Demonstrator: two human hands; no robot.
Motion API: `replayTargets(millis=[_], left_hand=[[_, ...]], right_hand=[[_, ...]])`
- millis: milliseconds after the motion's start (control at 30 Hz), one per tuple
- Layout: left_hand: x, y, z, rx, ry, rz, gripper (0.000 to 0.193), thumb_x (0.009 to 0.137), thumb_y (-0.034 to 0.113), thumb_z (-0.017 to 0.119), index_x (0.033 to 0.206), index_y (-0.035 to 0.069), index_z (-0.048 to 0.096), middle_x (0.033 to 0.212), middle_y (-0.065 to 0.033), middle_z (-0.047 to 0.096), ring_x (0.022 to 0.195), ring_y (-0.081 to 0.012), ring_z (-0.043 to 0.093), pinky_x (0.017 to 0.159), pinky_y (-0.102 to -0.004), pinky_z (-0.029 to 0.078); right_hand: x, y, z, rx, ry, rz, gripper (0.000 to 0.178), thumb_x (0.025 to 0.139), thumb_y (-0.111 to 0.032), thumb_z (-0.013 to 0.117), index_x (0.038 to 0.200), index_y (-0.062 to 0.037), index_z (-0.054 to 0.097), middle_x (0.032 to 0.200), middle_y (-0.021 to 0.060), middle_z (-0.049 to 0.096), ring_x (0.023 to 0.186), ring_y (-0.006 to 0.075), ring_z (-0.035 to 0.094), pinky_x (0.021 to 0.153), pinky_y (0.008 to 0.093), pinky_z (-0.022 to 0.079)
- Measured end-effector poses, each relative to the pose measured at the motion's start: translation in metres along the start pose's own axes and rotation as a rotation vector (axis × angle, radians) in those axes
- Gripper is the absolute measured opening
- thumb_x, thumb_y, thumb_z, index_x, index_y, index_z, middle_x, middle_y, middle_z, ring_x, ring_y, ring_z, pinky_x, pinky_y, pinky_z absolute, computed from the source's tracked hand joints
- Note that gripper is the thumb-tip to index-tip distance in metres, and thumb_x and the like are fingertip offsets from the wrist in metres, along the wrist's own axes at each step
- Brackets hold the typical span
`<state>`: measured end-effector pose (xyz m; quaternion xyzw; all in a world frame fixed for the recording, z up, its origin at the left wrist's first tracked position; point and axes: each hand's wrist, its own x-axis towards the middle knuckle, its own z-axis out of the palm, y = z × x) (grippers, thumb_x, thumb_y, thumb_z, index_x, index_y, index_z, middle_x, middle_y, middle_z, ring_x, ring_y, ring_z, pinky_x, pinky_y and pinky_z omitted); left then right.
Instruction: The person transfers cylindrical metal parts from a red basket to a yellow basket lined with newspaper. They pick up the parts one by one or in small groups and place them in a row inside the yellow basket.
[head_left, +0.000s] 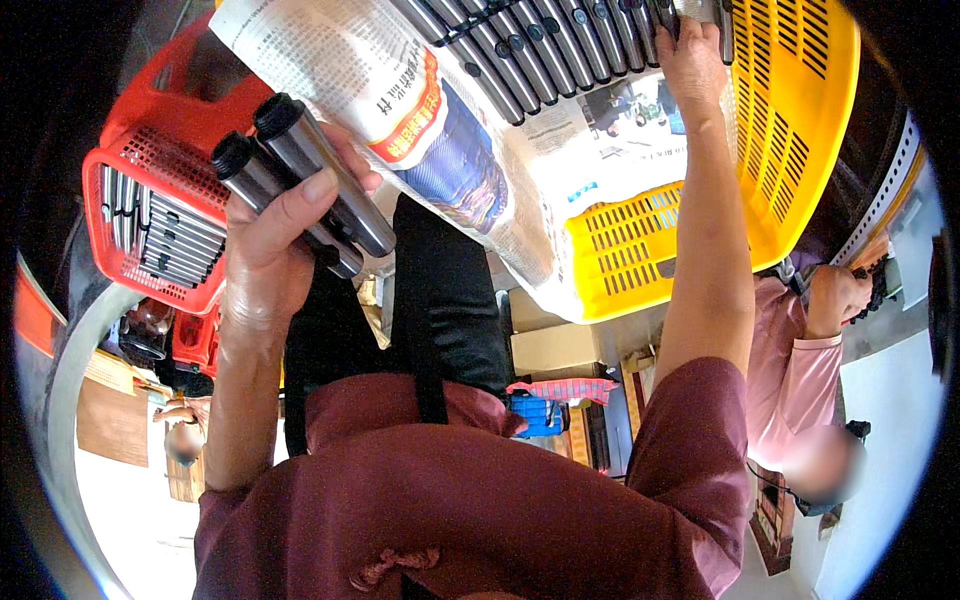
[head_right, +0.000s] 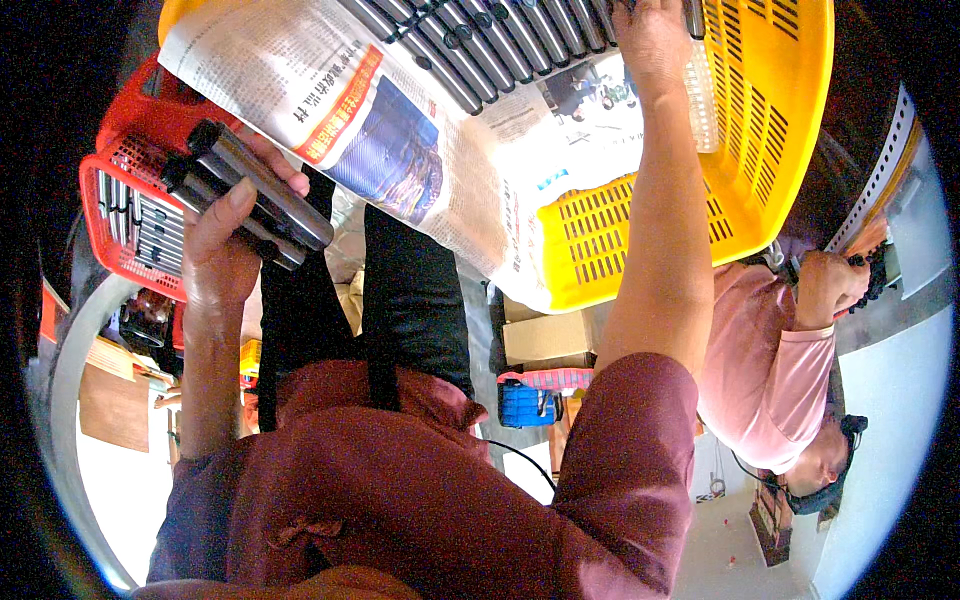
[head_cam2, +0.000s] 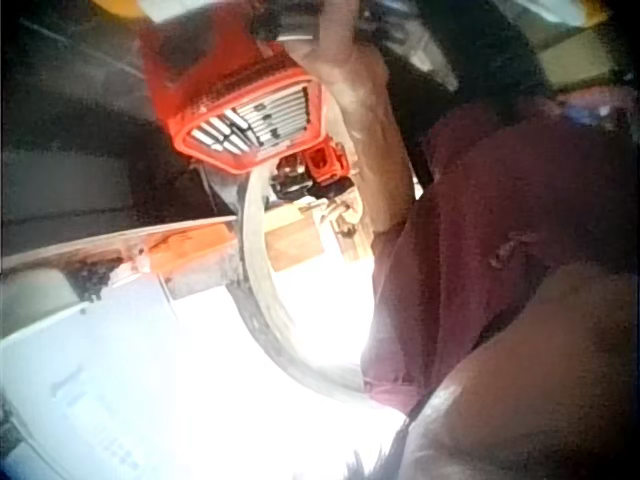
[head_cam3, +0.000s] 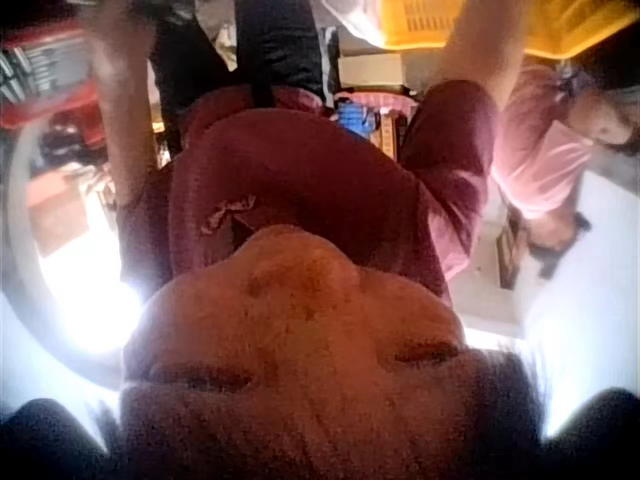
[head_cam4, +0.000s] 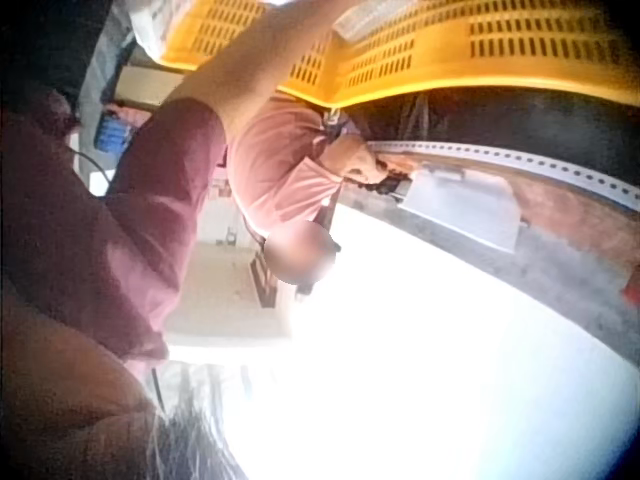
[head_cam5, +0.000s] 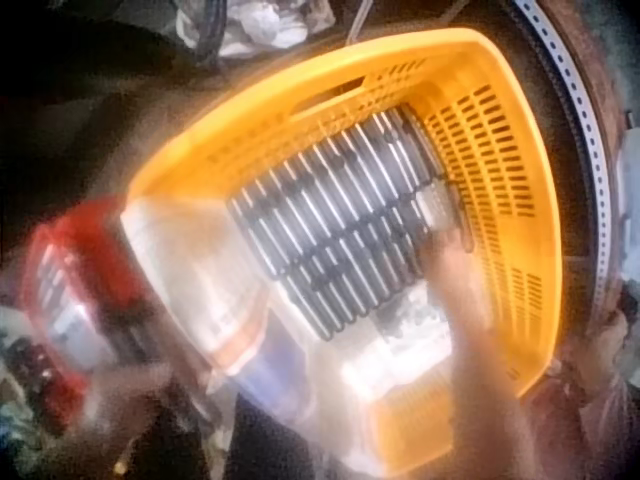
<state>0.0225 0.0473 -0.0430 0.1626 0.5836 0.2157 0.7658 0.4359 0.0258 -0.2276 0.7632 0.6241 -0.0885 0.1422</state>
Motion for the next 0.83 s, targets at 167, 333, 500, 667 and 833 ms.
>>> replayTargets(millis=[167,333,500,667,833], left_hand=[[0.0,0.002,0.003,-0.011,-0.01,-0.026,0.036,0.086,0.014,0.067,0.117,-0.002,0.057,0.099,-0.0125,0.066,0.093,-0.0229,0.067,0.085,-0.0348,0.055],[-0.001,-0.001,0.002,-0.009,-0.008,-0.015,0.036,0.086,0.014,0.067,0.117,-0.002,0.058,0.101,-0.0123,0.066,0.094,-0.0227,0.067,0.085,-0.0348,0.055],[0.004,0.002,0.0,-0.012,-0.093,-0.024,0.035,0.087,0.013,0.066,0.117,-0.002,0.058,0.103,-0.0112,0.065,0.095,-0.022,0.066,0.088,-0.0356,0.054],[0.001,0.0,-0.001,-0.042,-0.025,0.008,0.035,0.087,0.012,0.066,0.117,-0.002,0.058,0.104,-0.011,0.064,0.097,-0.0214,0.065,0.09,-0.0368,0.054],[0.001,0.001,-0.001,-0.038,-0.025,0.004,0.036,0.087,0.012,0.067,0.119,-0.001,0.058,0.106,-0.011,0.064,0.098,-0.0214,0.065,0.091,-0.0375,0.054]], right_hand=[[-0.001,0.005,0.002,0.207,-0.025,-0.051,0.031,0.09,-0.027,0.056,0.115,-0.0084,0.06,0.111,0.0203,0.058,0.098,0.0401,0.058,0.083,0.0496,0.049],[0.015,0.013,0.03,0.926,0.009,0.169,0.033,0.096,-0.03,0.051,0.115,-0.0047,0.06,0.111,0.0135,0.061,0.098,0.0312,0.058,0.085,0.0439,0.048],[0.035,0.099,0.117,1.526,0.118,0.22,0.043,0.097,-0.033,0.054,0.13,-0.0038,0.051,0.122,0.0182,0.057,0.114,0.0196,0.051,0.104,0.0355,0.035],[0.031,0.04,0.053,0.439,0.168,0.273,0.044,0.089,-0.036,0.061,0.118,-0.0038,0.054,0.11,0.0228,0.062,0.096,0.0348,0.062,0.085,0.0475,0.047],[0.035,0.042,0.029,0.037,-0.047,0.337,0.049,0.085,-0.042,0.063,0.114,-0.0034,0.054,0.117,0.0265,0.06,0.099,0.0442,0.064,0.082,0.0508,0.052]])
